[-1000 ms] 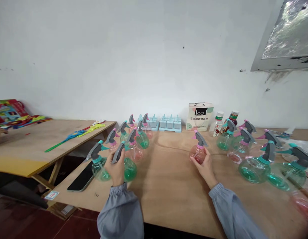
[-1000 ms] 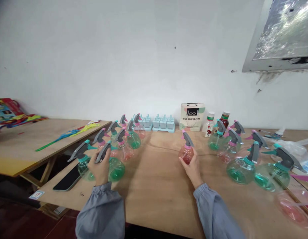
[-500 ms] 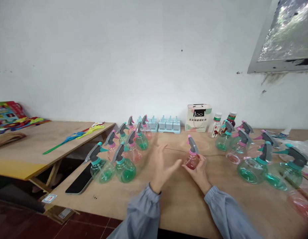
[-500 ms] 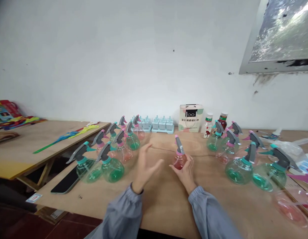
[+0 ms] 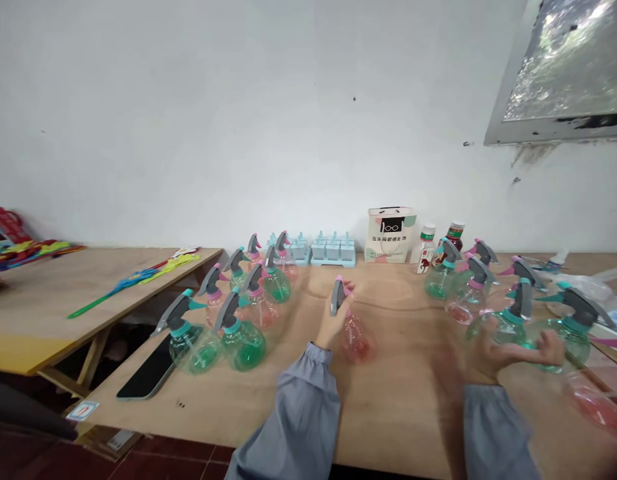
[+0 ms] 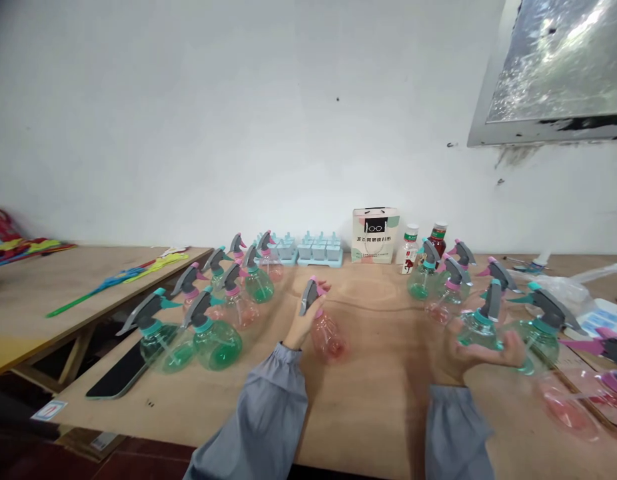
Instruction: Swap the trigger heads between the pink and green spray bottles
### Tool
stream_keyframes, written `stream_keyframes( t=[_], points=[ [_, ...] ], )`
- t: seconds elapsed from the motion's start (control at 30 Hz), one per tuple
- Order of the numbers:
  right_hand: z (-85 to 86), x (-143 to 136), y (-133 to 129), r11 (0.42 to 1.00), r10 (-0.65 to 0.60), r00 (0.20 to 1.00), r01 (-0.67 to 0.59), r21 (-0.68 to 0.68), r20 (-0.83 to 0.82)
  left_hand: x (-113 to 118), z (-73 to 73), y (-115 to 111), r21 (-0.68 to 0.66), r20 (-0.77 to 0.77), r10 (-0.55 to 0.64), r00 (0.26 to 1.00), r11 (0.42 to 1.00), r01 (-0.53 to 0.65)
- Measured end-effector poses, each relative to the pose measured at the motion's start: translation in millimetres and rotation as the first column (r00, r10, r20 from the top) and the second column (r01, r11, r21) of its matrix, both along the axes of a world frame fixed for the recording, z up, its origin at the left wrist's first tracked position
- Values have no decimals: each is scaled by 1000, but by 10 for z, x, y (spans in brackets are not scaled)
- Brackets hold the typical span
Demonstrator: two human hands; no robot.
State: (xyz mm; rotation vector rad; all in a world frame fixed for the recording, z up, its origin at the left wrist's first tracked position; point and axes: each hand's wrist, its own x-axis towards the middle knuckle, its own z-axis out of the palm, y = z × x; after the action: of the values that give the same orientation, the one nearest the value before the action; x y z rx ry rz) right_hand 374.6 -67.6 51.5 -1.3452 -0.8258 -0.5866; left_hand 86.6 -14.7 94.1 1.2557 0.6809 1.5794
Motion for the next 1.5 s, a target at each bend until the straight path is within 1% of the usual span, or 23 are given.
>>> stream_keyframes(
  t=[0.03,0.07,0.1,0.13,0.2,0.23,0.3,0.37,0.47,0.5,0.57,0.63,0.7,0.77,0.83,0.93,1.0,1.17,1.23,1.33,1.43,1.5],
  points=[
    [-22,173,13,988,-136,989,140,70,-51,-41,1,9,-15,20,-4,1000,1000,4],
    [-63,314,39,970,-215,973,223,98,-85,-72,2,16,-30,46,-13,999,999,14],
    [-116,419,75,966,-236,966,245,79,-104,-95,4,20,-44,73,-28,997,999,31],
    [-172,486,118,970,-234,964,240,37,-129,-111,8,19,-56,102,-48,994,997,54],
    [-265,520,203,980,-199,963,191,-55,-184,-128,24,7,-72,143,-105,984,991,117],
    [-294,495,236,982,-187,960,175,-77,-208,-132,37,-5,-79,152,-138,979,985,151],
    [-315,383,273,986,-165,965,154,-71,-204,-136,68,-35,-92,161,-196,967,973,212],
    [-300,205,276,993,-118,983,114,-41,-139,-139,96,-64,-98,175,-249,953,958,268],
    [-261,-140,265,999,16,999,-17,-46,-39,-146,106,-91,-100,183,-299,936,942,321],
    [-252,-262,269,996,69,997,-70,-60,-16,-151,99,-93,-103,179,-288,941,946,309],
    [-249,-491,299,983,160,987,-158,-90,18,-165,76,-88,-123,165,-225,960,961,246],
    [-263,-678,358,969,230,973,-226,-103,30,-181,54,-74,-145,153,-171,973,970,193],
    [-289,-818,430,954,287,958,-285,-94,3,-192,47,-58,-160,144,-180,973,966,203],
    [-319,-917,492,937,339,940,-340,-80,-36,-193,57,-50,-152,141,-227,964,957,248],
    [-347,-989,526,915,390,919,-393,-85,-51,-185,78,-54,-142,159,-239,958,955,262],
    [-381,-1062,523,880,462,886,-463,-105,-38,-175,108,-74,-186,215,-150,965,964,191],
    [-401,-1091,506,865,489,871,-491,-102,-45,-179,120,-82,-214,218,-102,971,965,150],
    [-436,-1122,485,816,567,815,-575,-51,-122,-238,145,-75,-266,171,-144,975,946,186],
    [-436,-1127,484,799,589,795,-600,-41,-144,-268,162,-77,-256,178,-125,976,952,168],
    [-421,-1133,475,796,595,791,-604,-28,-143,-297,184,-92,-241,168,-96,981,961,136],
    [-415,-1136,466,794,602,788,-608,-9,-129,-299,185,-102,-285,150,-132,980,943,171],
    [-428,-1132,470,791,604,785,-611,-15,-134,-289,170,-93,-290,161,-135,978,940,178]
  ],
)
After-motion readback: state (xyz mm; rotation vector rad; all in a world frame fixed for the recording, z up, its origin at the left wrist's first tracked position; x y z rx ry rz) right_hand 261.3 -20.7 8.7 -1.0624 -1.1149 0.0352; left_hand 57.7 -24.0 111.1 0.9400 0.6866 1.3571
